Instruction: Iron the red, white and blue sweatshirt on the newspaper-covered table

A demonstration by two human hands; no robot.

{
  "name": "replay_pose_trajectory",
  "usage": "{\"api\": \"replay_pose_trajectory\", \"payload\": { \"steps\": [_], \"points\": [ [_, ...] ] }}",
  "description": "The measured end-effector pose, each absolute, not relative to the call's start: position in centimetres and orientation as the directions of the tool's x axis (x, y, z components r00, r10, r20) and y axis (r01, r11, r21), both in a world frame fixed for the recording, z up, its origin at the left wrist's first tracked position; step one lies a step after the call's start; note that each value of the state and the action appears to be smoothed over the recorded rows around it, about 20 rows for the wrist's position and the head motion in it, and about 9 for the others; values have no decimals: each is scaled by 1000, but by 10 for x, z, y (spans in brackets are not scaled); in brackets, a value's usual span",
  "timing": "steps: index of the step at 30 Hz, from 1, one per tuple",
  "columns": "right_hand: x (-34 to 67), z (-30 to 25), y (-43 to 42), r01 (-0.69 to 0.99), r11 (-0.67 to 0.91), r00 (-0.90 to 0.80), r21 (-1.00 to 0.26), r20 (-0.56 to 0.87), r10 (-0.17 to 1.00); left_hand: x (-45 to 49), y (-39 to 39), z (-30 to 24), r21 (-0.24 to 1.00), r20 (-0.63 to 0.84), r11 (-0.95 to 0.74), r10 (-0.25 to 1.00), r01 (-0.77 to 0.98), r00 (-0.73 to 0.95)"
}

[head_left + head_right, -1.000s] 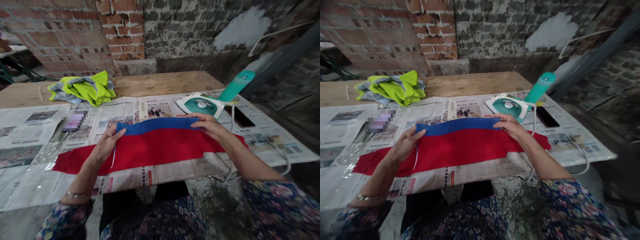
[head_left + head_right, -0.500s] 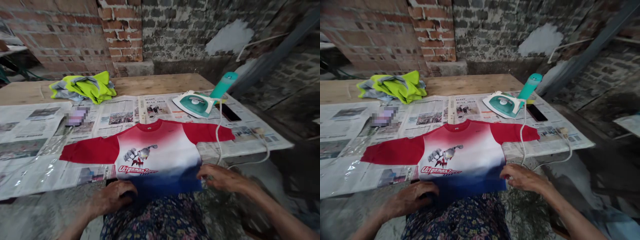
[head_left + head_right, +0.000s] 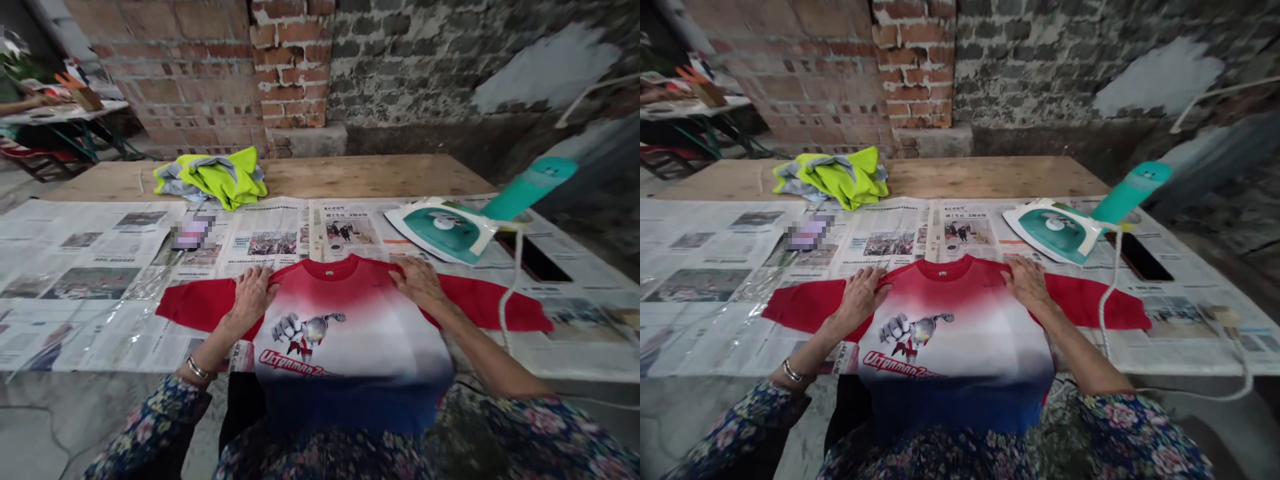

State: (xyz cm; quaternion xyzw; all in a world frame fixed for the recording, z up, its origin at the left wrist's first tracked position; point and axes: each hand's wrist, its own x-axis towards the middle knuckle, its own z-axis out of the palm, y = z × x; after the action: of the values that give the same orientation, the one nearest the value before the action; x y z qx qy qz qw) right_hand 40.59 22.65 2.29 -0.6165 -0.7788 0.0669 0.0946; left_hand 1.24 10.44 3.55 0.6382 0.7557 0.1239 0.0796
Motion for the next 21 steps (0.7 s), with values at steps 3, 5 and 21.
{"api": "replay_pose_trajectory", "payload": {
  "steps": [3, 5, 21],
  "points": [
    [404, 21, 239, 931, 216, -214, -293, 38, 976, 4, 121, 38, 339, 9, 146, 987, 930, -158],
    [400, 26, 248, 922, 201, -188, -330, 74, 979, -4, 137, 43, 356, 17, 138, 988, 924, -154],
    [337, 49, 343, 880, 356, -177, -315, 476, 861, -20, 244, 89, 318, 190, 219, 938, 922, -288]
  ]
}}
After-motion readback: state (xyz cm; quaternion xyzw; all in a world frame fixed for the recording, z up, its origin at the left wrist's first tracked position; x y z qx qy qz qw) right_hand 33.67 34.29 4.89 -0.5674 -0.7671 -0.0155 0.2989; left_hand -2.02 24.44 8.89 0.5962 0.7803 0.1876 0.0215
